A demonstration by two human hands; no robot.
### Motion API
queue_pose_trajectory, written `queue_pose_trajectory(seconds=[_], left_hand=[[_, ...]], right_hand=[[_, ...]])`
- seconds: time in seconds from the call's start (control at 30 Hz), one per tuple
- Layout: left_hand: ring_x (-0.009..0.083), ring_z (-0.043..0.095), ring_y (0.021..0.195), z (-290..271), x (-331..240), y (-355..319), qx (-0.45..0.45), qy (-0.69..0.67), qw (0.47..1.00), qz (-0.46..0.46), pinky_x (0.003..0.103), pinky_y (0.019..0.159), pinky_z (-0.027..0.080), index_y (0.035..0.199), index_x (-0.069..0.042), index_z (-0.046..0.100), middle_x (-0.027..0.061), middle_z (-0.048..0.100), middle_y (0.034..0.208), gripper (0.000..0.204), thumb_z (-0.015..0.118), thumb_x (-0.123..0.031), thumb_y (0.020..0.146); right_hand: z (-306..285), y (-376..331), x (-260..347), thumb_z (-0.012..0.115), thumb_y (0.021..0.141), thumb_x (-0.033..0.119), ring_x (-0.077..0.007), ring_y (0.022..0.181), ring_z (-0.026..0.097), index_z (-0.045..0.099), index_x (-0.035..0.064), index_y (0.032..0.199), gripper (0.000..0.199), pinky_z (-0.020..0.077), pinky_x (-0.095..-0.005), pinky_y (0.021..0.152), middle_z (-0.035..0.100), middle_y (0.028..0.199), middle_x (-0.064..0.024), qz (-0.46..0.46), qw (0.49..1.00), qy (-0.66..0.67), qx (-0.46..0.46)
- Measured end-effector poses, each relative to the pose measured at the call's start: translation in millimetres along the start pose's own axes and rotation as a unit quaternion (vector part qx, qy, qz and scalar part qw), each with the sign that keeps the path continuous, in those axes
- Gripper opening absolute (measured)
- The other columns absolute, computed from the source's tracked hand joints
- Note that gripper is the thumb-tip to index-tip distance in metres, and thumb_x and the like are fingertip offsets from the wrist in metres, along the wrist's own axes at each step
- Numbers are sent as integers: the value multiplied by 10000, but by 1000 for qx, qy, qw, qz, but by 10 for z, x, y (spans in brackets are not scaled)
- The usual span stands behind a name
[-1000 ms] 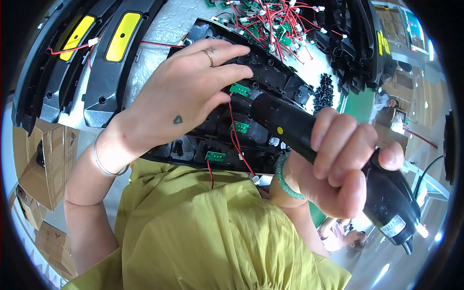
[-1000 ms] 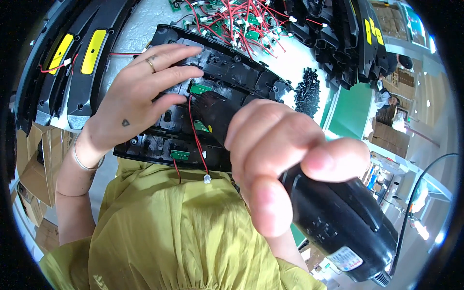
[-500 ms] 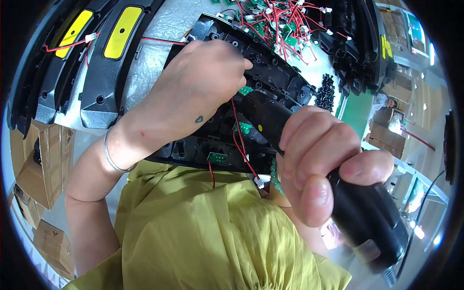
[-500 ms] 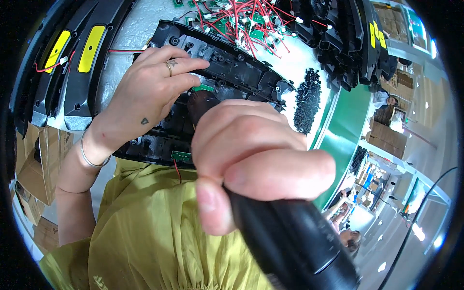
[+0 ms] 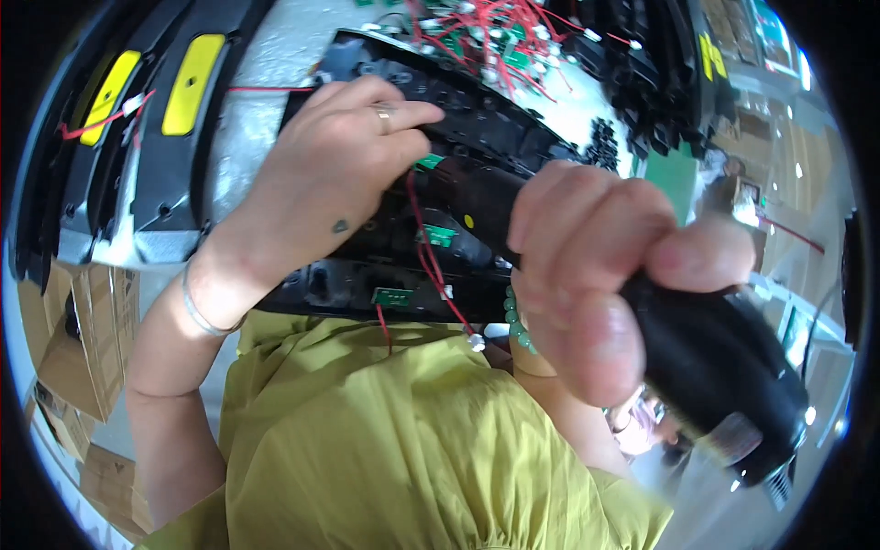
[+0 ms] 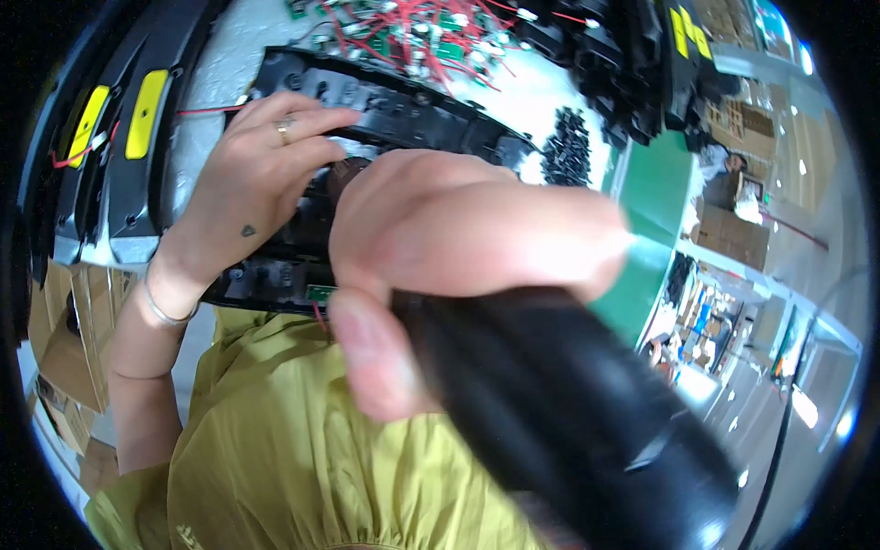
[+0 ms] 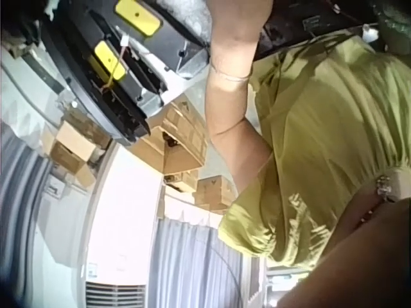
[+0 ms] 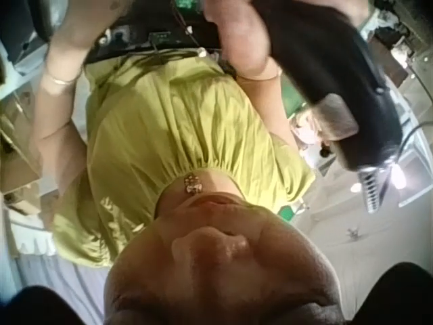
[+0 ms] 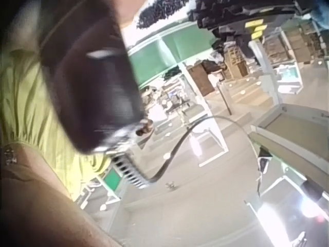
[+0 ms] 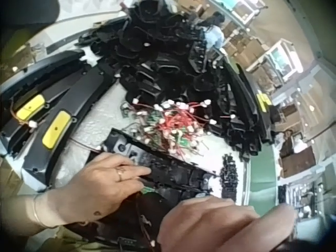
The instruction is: Assembling plastic electronic housings by connecting wiring harnesses and securing components using an electric screwdriver.
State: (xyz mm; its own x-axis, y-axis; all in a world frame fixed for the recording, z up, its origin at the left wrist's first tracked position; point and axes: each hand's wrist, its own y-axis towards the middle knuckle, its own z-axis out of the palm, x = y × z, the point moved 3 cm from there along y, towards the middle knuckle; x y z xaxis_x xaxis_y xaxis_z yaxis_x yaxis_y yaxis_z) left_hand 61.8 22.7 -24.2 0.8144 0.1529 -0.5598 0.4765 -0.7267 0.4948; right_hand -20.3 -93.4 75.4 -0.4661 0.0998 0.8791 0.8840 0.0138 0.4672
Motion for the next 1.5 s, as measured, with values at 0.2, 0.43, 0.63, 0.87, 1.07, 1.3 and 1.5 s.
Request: queue_pose_trajectory(seconds=[0.2,0.43,0.63,0.87,1.07,1.3,1.5], left_hand=[[278,576,988,15,-32,59,27,-3,1000,-9,361,847,466,853,-22,614,46,638,1126,173,631,58,700],[286,577,984,-2,-57,96,36,13,999,-1,382,823,461,855,-28,606,61,633,1122,213,618,82,673],[308,579,990,-16,-126,148,57,33,998,-2,382,827,473,890,-8,616,75,635,1126,233,616,105,687],[313,585,1019,-102,-239,216,63,73,995,-7,372,823,491,872,21,629,104,640,1106,190,626,103,700],[315,589,1013,-122,-298,302,71,82,994,6,377,824,493,852,34,629,110,647,1083,168,647,89,694],[313,587,1006,-52,-344,384,87,58,994,11,375,837,487,848,24,635,108,649,1073,183,680,69,676],[315,585,1014,8,-325,404,106,51,993,13,388,842,482,852,14,644,108,649,1075,215,710,30,648]], right_hand=[[-704,-127,445,514,781,105,-62,541,419,548,106,1052,274,330,-261,613,431,627,67,-85,985,-38,-147],[-1060,-589,218,549,786,67,-137,466,428,460,55,1101,327,413,-308,525,443,607,-25,-79,948,-84,-296],[-1065,-759,111,538,798,58,-137,464,415,429,54,1146,365,414,-307,513,427,601,-25,-52,951,-10,-304],[-1260,-799,115,514,783,35,-140,463,402,439,43,1139,364,406,-315,506,429,607,-37,-51,933,-11,-356],[-1280,-839,88,524,786,49,-138,459,405,446,47,1146,368,400,-308,504,419,593,-29,-32,935,8,-352],[-1288,-750,104,539,806,84,-133,452,407,442,61,1171,378,403,-311,514,404,579,-3,-58,948,31,-311],[-1337,-708,139,519,835,79,-138,491,442,418,61,1222,401,414,-311,569,437,619,-11,-34,964,93,-248]])
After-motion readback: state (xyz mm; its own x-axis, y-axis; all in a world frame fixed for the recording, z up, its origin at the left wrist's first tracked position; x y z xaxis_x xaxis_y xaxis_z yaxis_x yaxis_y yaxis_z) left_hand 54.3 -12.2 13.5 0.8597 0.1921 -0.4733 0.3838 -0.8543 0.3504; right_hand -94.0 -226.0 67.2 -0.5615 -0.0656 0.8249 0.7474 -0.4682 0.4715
